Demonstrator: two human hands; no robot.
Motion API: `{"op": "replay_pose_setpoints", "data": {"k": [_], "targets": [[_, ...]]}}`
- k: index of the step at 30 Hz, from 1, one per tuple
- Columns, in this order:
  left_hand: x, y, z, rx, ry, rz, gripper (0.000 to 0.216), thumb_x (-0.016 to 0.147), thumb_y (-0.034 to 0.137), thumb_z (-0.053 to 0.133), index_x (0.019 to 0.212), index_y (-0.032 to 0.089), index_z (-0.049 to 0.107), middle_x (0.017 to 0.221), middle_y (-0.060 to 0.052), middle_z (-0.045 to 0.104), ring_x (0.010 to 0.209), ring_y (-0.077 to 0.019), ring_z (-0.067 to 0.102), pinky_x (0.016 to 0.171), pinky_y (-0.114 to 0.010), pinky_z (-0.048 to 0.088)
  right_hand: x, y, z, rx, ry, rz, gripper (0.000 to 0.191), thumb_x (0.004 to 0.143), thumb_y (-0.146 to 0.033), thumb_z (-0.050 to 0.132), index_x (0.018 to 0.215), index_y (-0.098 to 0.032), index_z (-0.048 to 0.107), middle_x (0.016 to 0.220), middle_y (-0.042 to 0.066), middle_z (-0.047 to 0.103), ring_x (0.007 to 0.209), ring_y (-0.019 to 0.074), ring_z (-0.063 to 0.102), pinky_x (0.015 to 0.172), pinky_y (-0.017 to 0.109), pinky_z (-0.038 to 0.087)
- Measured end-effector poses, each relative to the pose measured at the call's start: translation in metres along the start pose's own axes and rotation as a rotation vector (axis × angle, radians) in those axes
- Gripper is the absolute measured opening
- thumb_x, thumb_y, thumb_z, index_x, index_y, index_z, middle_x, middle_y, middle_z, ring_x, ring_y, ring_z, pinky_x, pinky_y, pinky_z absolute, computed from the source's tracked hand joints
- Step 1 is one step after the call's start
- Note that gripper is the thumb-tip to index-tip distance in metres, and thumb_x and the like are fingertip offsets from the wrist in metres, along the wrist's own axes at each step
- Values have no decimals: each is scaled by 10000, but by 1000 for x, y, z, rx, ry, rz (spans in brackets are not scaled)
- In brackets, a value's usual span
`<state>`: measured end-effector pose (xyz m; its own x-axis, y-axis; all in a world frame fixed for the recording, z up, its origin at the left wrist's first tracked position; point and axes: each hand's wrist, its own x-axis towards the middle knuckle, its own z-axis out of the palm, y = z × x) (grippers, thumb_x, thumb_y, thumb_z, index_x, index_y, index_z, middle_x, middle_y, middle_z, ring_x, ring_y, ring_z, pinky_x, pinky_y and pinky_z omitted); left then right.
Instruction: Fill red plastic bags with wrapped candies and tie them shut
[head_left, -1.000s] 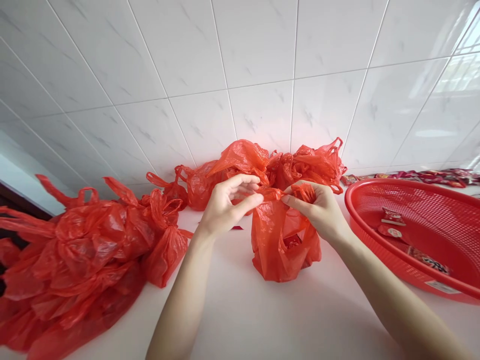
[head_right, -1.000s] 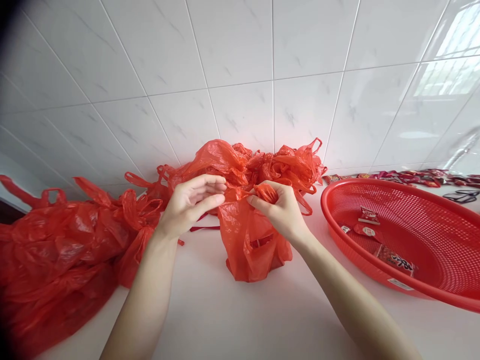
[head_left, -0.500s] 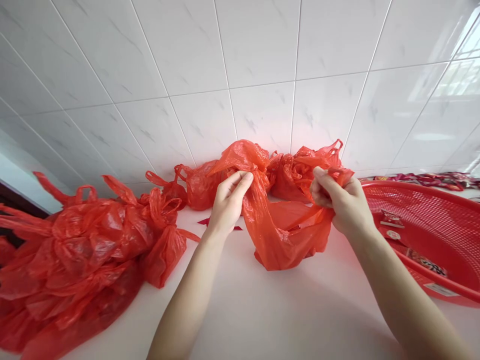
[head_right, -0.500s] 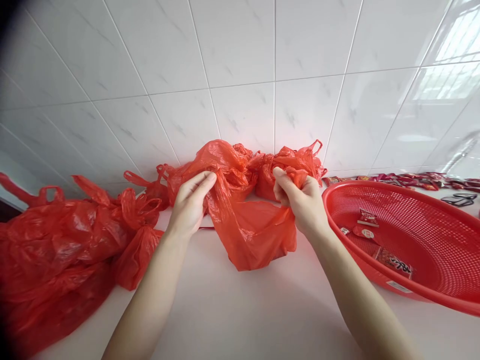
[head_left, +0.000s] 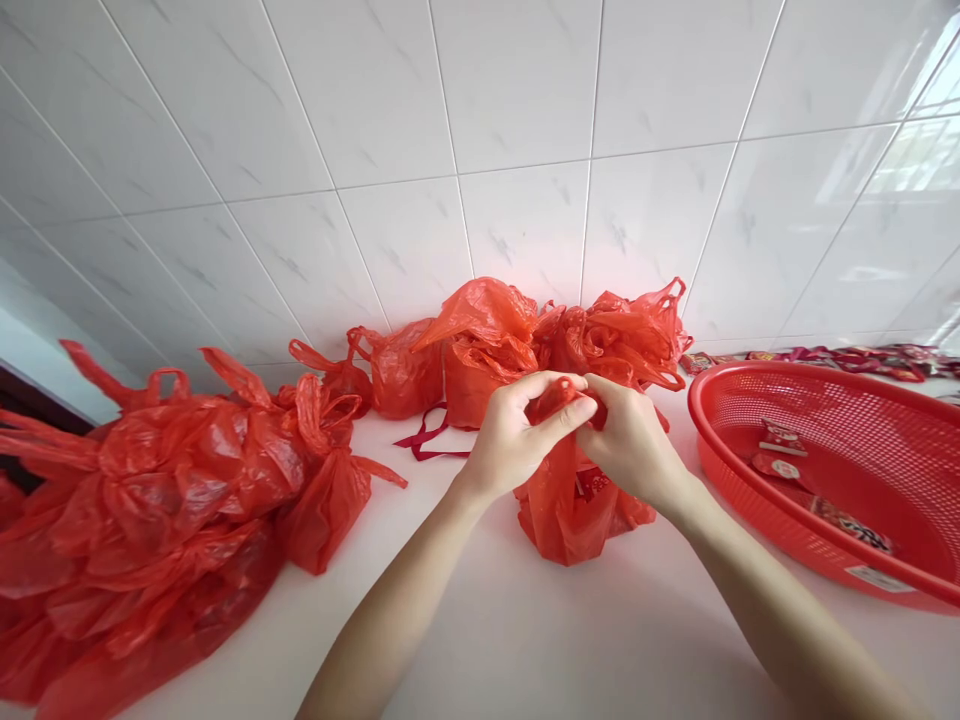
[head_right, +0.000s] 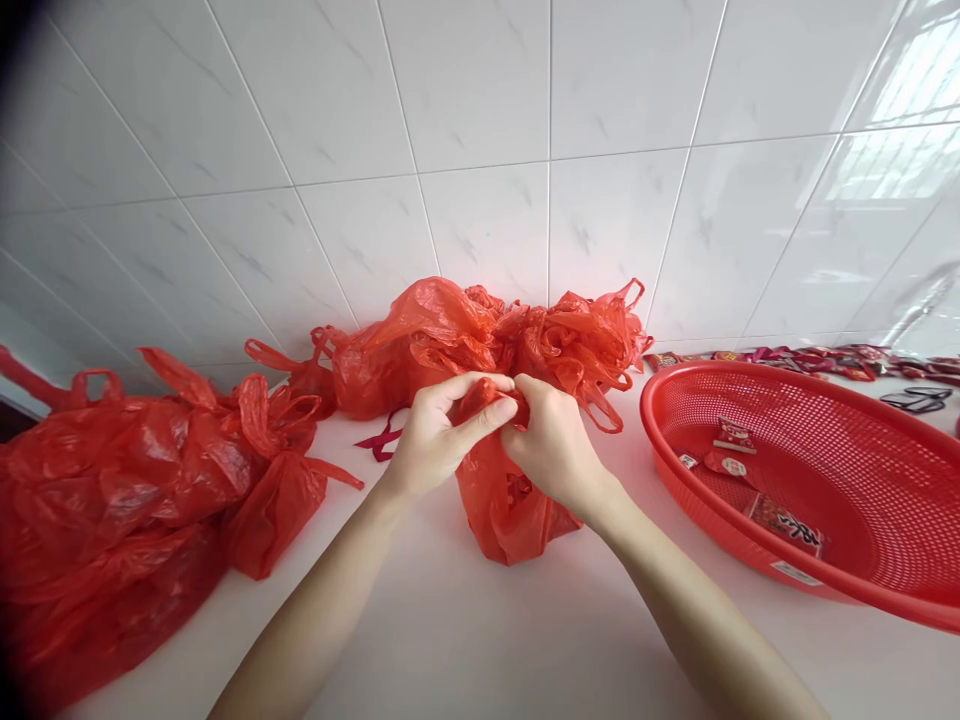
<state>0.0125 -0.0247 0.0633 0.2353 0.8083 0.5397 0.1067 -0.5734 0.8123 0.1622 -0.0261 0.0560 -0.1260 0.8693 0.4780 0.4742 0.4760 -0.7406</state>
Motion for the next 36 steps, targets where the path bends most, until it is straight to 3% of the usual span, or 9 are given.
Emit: {"op": "replay_pose_setpoints", "data": {"k": [5, 9, 13, 18, 24, 27, 30, 33, 36], "targets": [[5, 2, -15, 18, 154, 6, 208, 885, 374, 698, 807, 182, 717, 772, 10, 670, 753, -129, 604, 770, -256, 492, 5, 3, -16, 222, -252, 6, 347, 783, -311, 717, 634, -211, 420, 623, -65, 375, 568, 91, 337, 502, 243, 284], [10, 0, -27, -31, 224, -1, 196, 832, 380, 757, 865, 187, 756, 890, -16, 724, 867, -156, 650, 852, -273, 500, 12, 13, -17, 594, -396, 102, 309, 857, -419, 701, 683, -195, 580, 680, -13, 563, 641, 134, 519, 632, 276, 443], [13, -1, -39, -58, 253, -37, 301, 834, 445, 743, 974, 181, 777, 921, -56, 752, 916, -193, 684, 875, -306, 515, 16, 16, -9, 993, -285, 208, 232, 889, -420, 677, 795, -208, 666, 790, 27, 704, 733, 169, 641, 732, 305, 529], [14, 6, -63, 31, 267, -2, 375, 924, 506, 602, 941, 179, 787, 874, -73, 760, 963, -224, 695, 929, -341, 513, 17, 10, -11, 1171, -107, 200, 236, 868, -388, 696, 721, -211, 643, 648, -12, 647, 615, 134, 604, 680, 264, 550], [11, 3, -85, 322, 223, -41, 406, 908, 546, 612, 968, 190, 795, 966, -70, 771, 1050, -251, 680, 949, -341, 511, 21, 11, -22, 1160, -62, 218, 267, 884, -363, 672, 686, -212, 575, 532, -61, 488, 458, 86, 444, 602, 243, 526], [13, -1, -88, 326, 250, -64, 382, 843, 546, 694, 877, 181, 802, 871, -54, 762, 929, -240, 693, 806, -315, 541, 23, 16, -23, 1133, -10, 254, 245, 875, -346, 671, 702, -207, 568, 499, -91, 386, 400, 58, 267, 504, 214, 443], [14, -1, -84, 197, 270, -32, 351, 779, 521, 771, 808, 172, 801, 775, -42, 733, 764, -185, 666, 656, -268, 528, 22, 19, -18, 1004, 45, 269, 247, 860, -360, 680, 704, -204, 569, 489, -88, 381, 408, 60, 228, 452, 221, 353], [12, 4, -76, 116, 178, -48, 343, 760, 514, 790, 776, 172, 803, 613, -12, 656, 504, -94, 520, 425, -206, 398, 17, 18, -8, 844, 18, 240, 338, 847, -414, 696, 666, -218, 488, 486, -75, 407, 436, 76, 294, 447, 236, 282], [8, 11, -68, 100, 26, -94, 329, 759, 499, 796, 797, 173, 814, 588, -14, 650, 411, -64, 435, 339, -194, 322, 10, 11, 2, 686, -80, 180, 357, 880, -471, 652, 702, -226, 463, 497, -82, 397, 460, 84, 317, 464, 243, 250]]}}
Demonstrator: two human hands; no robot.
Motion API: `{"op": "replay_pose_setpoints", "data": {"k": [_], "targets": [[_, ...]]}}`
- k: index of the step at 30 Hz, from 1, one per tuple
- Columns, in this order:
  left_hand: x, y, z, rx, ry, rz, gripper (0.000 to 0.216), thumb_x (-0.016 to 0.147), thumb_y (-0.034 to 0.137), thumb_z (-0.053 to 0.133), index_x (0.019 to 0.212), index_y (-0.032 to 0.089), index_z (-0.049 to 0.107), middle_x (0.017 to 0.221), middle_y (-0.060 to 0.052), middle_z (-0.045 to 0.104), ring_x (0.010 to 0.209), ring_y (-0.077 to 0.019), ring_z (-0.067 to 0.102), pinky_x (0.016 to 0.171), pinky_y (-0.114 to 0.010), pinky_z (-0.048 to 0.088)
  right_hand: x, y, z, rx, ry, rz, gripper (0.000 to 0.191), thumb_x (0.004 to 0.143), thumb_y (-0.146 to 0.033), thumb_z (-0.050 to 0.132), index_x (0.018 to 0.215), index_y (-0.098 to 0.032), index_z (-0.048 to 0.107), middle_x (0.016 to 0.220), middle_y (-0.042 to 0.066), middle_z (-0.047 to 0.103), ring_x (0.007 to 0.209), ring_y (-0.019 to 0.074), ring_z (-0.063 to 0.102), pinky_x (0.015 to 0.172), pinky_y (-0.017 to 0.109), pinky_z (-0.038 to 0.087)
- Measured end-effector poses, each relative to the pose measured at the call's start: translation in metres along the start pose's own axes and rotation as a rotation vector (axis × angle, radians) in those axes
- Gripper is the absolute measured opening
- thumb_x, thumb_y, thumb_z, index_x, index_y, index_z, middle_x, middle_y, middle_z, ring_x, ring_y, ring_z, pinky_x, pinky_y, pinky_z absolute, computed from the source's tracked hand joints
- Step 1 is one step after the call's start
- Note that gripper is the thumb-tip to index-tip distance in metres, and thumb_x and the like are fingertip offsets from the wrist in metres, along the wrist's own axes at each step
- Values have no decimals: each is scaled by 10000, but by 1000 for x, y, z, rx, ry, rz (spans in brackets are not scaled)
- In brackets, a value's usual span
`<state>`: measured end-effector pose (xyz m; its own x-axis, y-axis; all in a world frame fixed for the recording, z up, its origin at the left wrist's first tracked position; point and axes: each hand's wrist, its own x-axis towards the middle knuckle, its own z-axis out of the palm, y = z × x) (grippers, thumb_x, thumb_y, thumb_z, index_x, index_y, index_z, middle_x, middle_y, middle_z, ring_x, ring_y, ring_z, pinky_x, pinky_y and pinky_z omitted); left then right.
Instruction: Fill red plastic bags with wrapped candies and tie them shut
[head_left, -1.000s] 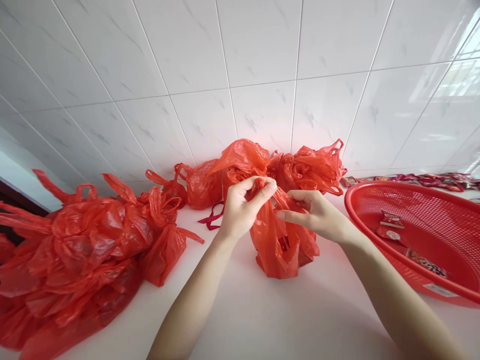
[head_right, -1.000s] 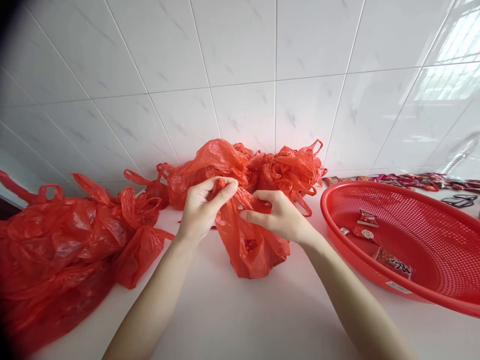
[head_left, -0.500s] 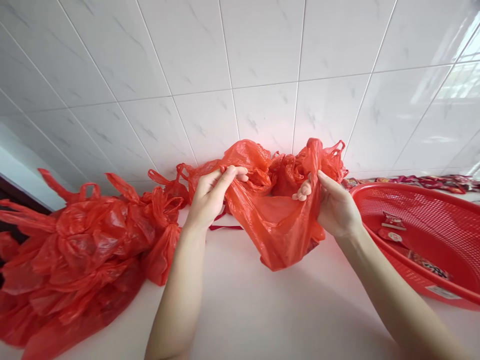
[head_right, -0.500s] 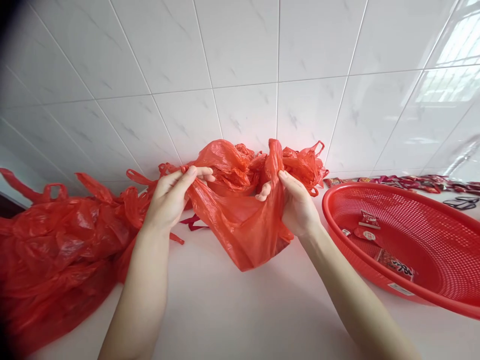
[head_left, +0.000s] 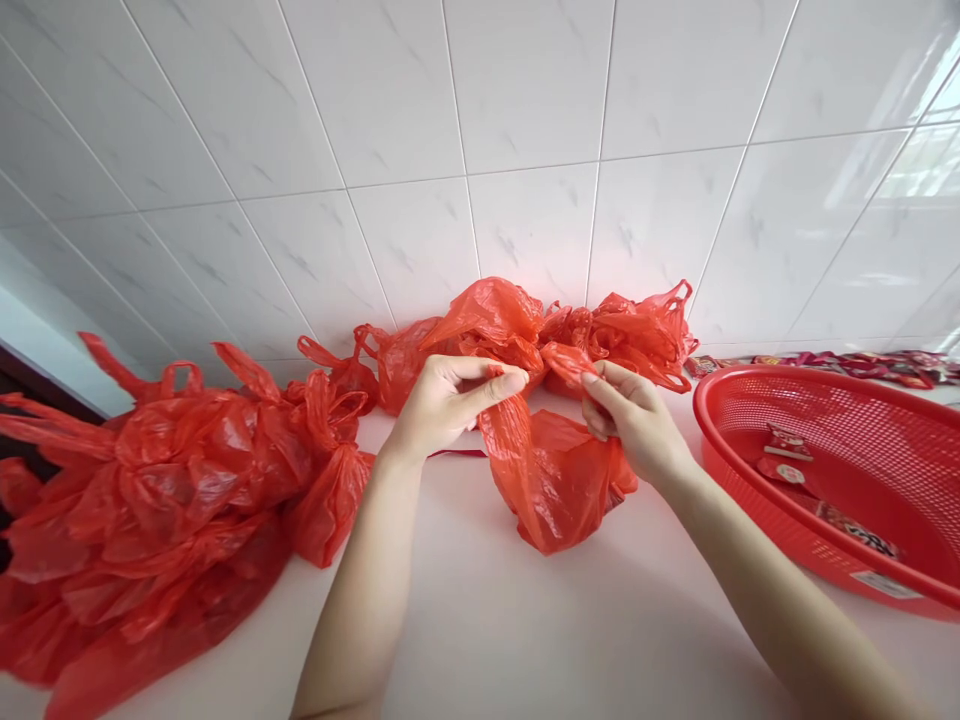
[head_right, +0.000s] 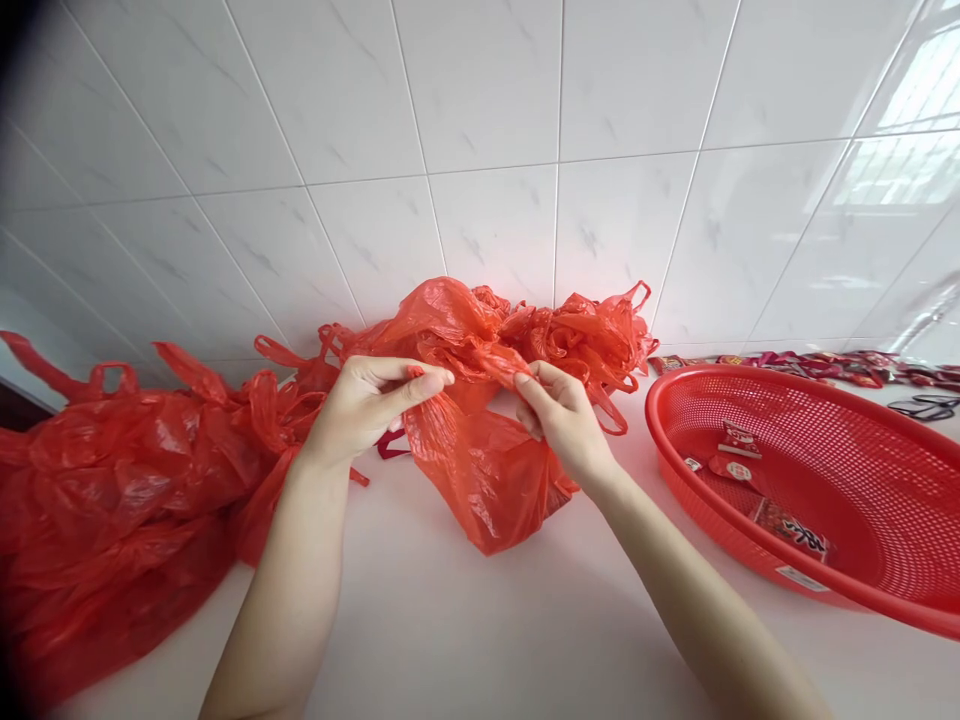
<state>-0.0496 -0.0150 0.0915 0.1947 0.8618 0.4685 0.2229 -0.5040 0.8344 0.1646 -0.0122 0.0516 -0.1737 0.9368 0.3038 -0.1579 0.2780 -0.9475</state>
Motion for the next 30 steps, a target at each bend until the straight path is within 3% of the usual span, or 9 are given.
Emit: {"op": "replay_pose_setpoints", "data": {"k": [4, 7, 11, 14, 17, 21, 25, 30], "targets": [[-6, 6, 8, -60, -152, 12, 277, 760, 422, 815, 898, 182, 818, 737, -59, 741, 478, -108, 567, 383, -213, 443, -8, -2, 11, -171, -140, -56, 221, 924, -402, 581, 854, -192, 587, 585, -73, 406, 505, 83, 324, 478, 240, 271], [-9, 9, 11, -72, -219, 76, 255, 753, 334, 829, 967, 198, 808, 806, -59, 764, 620, -157, 674, 503, -237, 543, -12, -5, 12, -203, -255, -75, 142, 915, -301, 550, 877, -184, 621, 620, -64, 418, 525, 82, 325, 484, 238, 277], [-9, 10, 13, 54, -108, 258, 131, 823, 269, 771, 937, 215, 810, 870, -54, 780, 789, -177, 709, 737, -288, 592, -14, -11, 7, -123, -353, 3, 189, 899, -287, 543, 744, -186, 583, 557, -75, 371, 501, 80, 286, 478, 248, 249], [-8, 8, 18, 91, -69, 338, 101, 835, 257, 765, 922, 233, 809, 863, -47, 776, 808, -178, 697, 792, -319, 584, -14, -15, 6, -71, -385, 32, 227, 875, -331, 608, 706, -184, 570, 551, -77, 363, 499, 77, 277, 480, 256, 236], [-7, 4, 28, 44, -120, 321, 94, 851, 291, 749, 906, 243, 809, 913, -56, 758, 852, -185, 695, 777, -319, 580, -15, -14, 7, -56, -432, 6, 213, 836, -360, 710, 761, -182, 621, 583, -79, 365, 509, 72, 261, 482, 253, 227], [-2, -2, 34, -22, -164, 189, 201, 852, 375, 746, 984, 234, 801, 1006, -68, 738, 928, -193, 692, 807, -302, 569, -13, -10, 7, -45, -414, 0, 375, 839, -451, 733, 641, -199, 537, 554, -84, 340, 488, 68, 244, 474, 257, 215], [1, -3, 24, -44, -145, 63, 355, 902, 466, 659, 1093, 186, 768, 1000, -102, 756, 963, -230, 701, 822, -329, 577, -11, -7, 4, -22, -296, 49, 472, 867, -532, 686, 608, -205, 465, 515, -84, 348, 463, 65, 251, 460, 257, 207], [-3, 2, 18, -4, -56, 54, 281, 757, 302, 813, 1004, 175, 770, 923, -66, 758, 840, -196, 710, 761, -305, 603, -7, -7, 1, 61, -211, 155, 422, 885, -563, 651, 709, -190, 563, 488, -55, 522, 411, 61, 329, 433, 240, 235]]}}
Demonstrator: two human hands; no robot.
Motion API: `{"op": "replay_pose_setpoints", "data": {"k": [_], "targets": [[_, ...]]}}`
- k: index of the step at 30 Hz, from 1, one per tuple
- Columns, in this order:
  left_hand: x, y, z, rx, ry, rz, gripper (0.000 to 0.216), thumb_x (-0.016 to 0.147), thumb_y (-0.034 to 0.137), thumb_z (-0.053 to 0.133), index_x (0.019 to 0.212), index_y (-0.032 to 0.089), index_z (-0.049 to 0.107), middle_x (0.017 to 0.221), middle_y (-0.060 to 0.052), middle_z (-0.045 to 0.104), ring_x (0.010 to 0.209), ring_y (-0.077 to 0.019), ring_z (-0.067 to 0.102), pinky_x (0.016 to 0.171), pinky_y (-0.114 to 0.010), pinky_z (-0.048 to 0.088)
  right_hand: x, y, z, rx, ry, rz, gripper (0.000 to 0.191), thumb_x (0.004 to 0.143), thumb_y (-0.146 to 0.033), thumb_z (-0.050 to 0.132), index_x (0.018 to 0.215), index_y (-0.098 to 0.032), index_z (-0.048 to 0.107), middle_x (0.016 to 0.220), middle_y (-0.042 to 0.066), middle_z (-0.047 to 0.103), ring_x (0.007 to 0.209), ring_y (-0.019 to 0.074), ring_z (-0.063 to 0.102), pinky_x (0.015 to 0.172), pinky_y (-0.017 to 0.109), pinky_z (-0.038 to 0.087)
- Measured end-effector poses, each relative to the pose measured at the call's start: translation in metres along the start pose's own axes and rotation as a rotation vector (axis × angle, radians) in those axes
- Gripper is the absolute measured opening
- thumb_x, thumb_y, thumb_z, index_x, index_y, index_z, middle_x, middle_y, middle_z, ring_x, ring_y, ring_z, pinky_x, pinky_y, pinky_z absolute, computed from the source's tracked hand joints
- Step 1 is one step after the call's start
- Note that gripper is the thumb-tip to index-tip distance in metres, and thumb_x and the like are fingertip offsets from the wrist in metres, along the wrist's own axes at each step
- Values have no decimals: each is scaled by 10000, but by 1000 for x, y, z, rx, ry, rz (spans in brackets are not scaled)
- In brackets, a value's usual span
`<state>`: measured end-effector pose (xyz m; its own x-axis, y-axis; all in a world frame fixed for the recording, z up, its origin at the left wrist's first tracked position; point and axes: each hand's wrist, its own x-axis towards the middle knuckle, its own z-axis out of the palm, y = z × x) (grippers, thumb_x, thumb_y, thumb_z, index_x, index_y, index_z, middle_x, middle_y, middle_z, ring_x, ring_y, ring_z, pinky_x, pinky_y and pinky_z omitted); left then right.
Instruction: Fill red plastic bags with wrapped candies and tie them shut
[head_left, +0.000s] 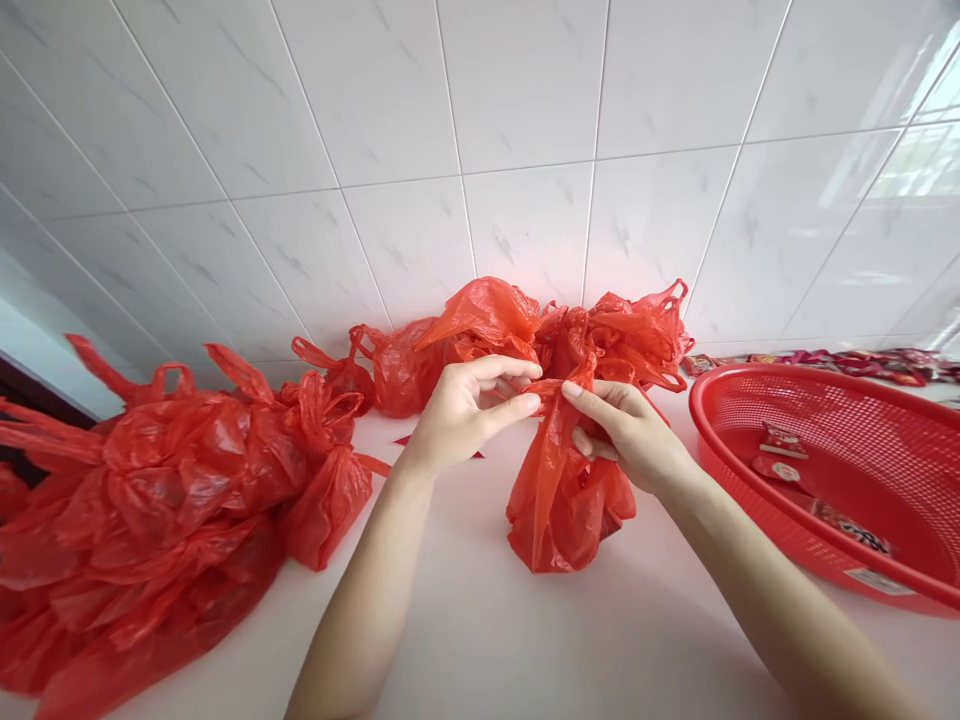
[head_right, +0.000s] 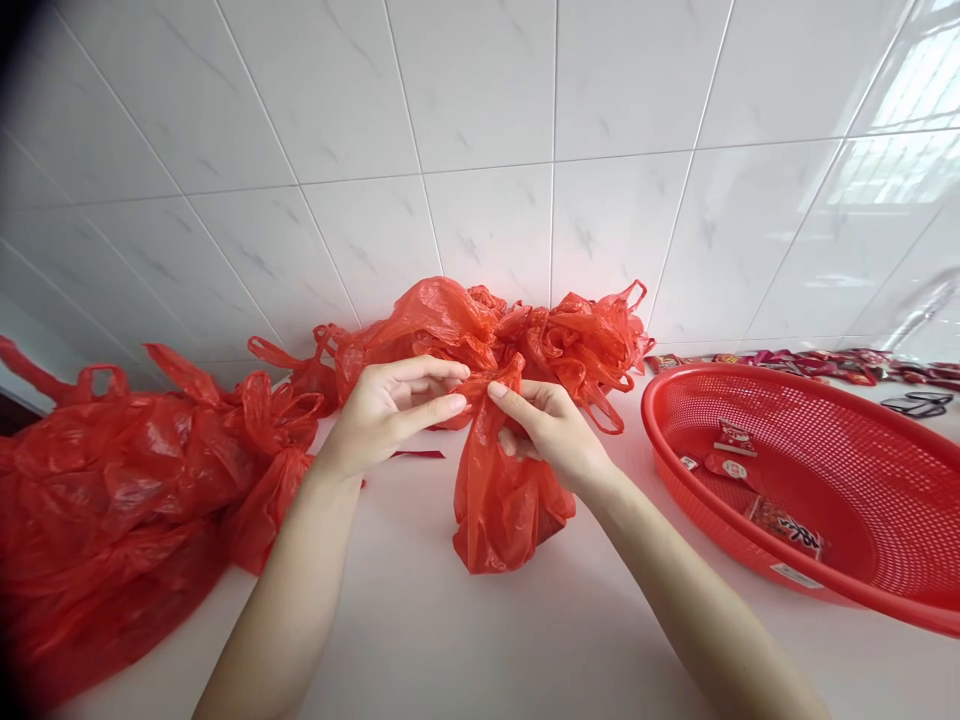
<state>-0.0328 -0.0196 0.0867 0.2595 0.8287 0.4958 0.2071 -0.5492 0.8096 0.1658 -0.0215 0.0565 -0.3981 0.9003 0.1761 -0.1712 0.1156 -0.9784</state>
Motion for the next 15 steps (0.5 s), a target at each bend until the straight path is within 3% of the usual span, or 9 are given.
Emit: {"op": "replay_pose_setpoints", "data": {"k": [4, 8, 11, 15], "targets": [[-8, 9, 8, -25, 50, 159, 139, 776, 236, 787, 903, 182, 767, 859, -40, 731, 777, -167, 700, 716, -282, 612, 3, 0, -3, 110, -52, 17, 350, 879, -502, 675, 763, -172, 647, 601, 1, 669, 382, 67, 405, 435, 253, 353], [-15, 14, 15, 128, -147, 246, 61, 822, 194, 738, 858, 215, 783, 828, -40, 750, 723, -162, 695, 674, -275, 592, 5, 0, -9, 214, -43, 35, 249, 816, -416, 757, 832, -171, 719, 610, -14, 666, 439, 93, 534, 467, 239, 448], [-18, 13, 15, 235, -285, 222, 128, 851, 179, 696, 890, 243, 800, 867, -39, 775, 748, -174, 706, 680, -281, 579, 7, 0, -12, 276, -20, 76, 208, 765, -356, 805, 829, -174, 728, 642, -19, 684, 468, 95, 587, 510, 231, 499], [-14, 8, 9, 173, -347, 83, 101, 835, 221, 721, 885, 244, 805, 885, -39, 782, 807, -202, 727, 708, -293, 591, 9, 0, -16, 310, -68, 111, 178, 772, -323, 795, 805, -169, 713, 708, 1, 718, 550, 104, 655, 614, 231, 548]]}}
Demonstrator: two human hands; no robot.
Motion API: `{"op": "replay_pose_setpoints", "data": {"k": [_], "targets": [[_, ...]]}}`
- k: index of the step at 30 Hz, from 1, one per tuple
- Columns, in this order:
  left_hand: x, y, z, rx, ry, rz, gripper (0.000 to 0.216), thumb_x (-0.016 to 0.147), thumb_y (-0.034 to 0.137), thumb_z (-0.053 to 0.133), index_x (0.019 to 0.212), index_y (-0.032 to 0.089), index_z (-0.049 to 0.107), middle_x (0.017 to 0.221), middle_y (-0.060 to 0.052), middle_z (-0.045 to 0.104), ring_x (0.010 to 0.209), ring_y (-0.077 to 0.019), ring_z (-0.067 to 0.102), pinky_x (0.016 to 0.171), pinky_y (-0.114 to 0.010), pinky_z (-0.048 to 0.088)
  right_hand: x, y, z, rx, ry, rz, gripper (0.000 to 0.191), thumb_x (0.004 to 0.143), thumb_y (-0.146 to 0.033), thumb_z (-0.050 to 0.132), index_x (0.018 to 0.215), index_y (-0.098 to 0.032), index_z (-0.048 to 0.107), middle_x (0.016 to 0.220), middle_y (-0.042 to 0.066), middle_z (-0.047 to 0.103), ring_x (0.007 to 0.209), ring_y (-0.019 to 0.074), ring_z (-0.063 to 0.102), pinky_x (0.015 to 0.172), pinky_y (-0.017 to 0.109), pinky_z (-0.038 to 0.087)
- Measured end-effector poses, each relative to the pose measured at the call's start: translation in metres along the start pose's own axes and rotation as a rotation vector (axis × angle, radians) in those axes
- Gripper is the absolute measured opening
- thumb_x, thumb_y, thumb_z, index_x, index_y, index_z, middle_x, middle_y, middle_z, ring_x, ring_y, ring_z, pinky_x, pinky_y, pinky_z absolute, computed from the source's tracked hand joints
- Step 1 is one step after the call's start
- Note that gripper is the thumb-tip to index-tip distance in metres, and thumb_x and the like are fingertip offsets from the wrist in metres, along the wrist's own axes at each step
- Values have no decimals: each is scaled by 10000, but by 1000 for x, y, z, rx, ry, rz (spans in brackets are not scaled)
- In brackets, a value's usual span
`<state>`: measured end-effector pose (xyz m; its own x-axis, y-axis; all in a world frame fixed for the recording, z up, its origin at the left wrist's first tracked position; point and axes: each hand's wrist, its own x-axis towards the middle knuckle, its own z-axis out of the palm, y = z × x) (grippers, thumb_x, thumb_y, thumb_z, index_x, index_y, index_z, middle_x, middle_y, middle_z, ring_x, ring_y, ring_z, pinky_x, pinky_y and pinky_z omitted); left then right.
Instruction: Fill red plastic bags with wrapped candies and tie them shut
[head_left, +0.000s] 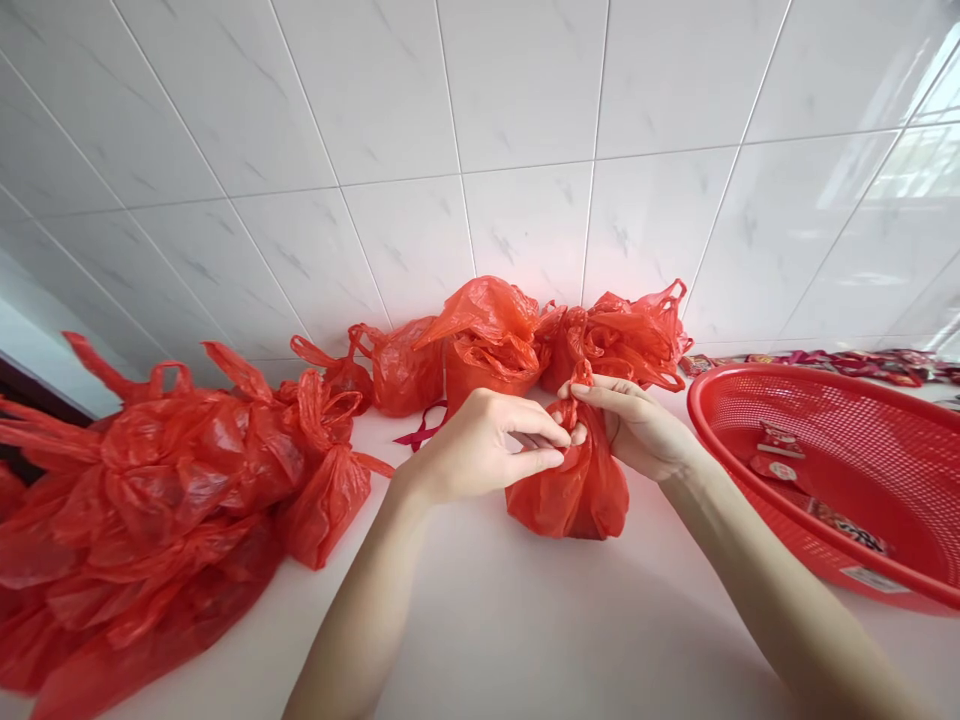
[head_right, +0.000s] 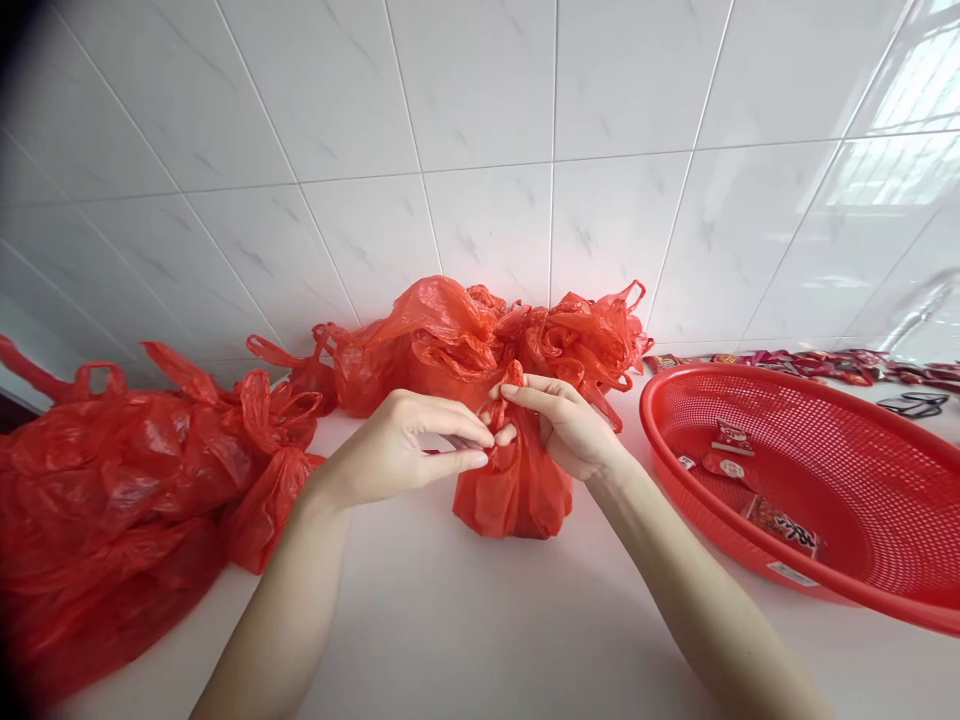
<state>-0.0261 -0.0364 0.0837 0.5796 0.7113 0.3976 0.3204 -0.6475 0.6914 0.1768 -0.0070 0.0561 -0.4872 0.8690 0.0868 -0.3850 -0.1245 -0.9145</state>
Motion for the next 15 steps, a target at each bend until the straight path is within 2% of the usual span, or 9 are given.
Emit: {"op": "replay_pose_setpoints", "data": {"k": [1, 3, 5, 6, 8, 11, 15], "targets": [[2, -3, -1, -45, 21, -22, 84, 832, 242, 730, 876, 234, 801, 881, -44, 781, 825, -208, 729, 731, -300, 593, 0, 0, 0, -11, -14, -8, 174, 786, -324, 784, 810, -169, 710, 727, 7, 725, 573, 109, 669, 634, 232, 552], [7, -9, -1, -158, 151, -42, 119, 835, 291, 738, 914, 215, 784, 938, -61, 774, 910, -216, 725, 813, -315, 586, 0, 0, 0, -64, -18, -49, 173, 807, -328, 773, 810, -170, 700, 745, 9, 726, 606, 121, 692, 655, 236, 553], [16, -18, 3, -305, 282, -48, 245, 835, 352, 748, 1032, 207, 752, 1051, -82, 752, 997, -219, 705, 869, -322, 570, -1, 0, 3, -144, -10, -107, 192, 819, -348, 772, 821, -174, 692, 742, 2, 715, 615, 134, 703, 669, 248, 557], [20, -22, 8, -380, 291, -55, 320, 832, 392, 750, 1092, 207, 731, 1073, -87, 739, 989, -215, 701, 853, -318, 570, -2, -1, 5, -187, -13, -133, 210, 821, -370, 773, 834, -176, 692, 744, 2, 710, 616, 141, 703, 674, 261, 561], [27, -29, 17, -498, 184, -77, 386, 852, 477, 716, 1127, 206, 716, 967, -72, 723, 842, -185, 690, 743, -294, 566, -5, -3, 8, -274, -21, -174, 254, 817, -418, 774, 852, -181, 691, 753, 7, 704, 620, 157, 694, 671, 292, 571], [32, -37, 27, -603, 12, -118, 359, 907, 516, 636, 1045, 200, 736, 784, -24, 645, 701, -143, 620, 634, -265, 522, -9, -8, 10, -440, 28, -271, 284, 800, -448, 783, 768, -189, 669, 708, 8, 679, 620, 166, 661, 645, 304, 564], [33, -40, 30, -616, 46, -183, 329, 889, 495, 669, 1015, 203, 749, 859, -33, 684, 825, -160, 649, 680, -247, 523, -9, -9, 6, -697, 203, -456, 277, 851, -412, 725, 698, -190, 661, 670, 15, 651, 658, 169, 631, 598, 274, 520]]}}
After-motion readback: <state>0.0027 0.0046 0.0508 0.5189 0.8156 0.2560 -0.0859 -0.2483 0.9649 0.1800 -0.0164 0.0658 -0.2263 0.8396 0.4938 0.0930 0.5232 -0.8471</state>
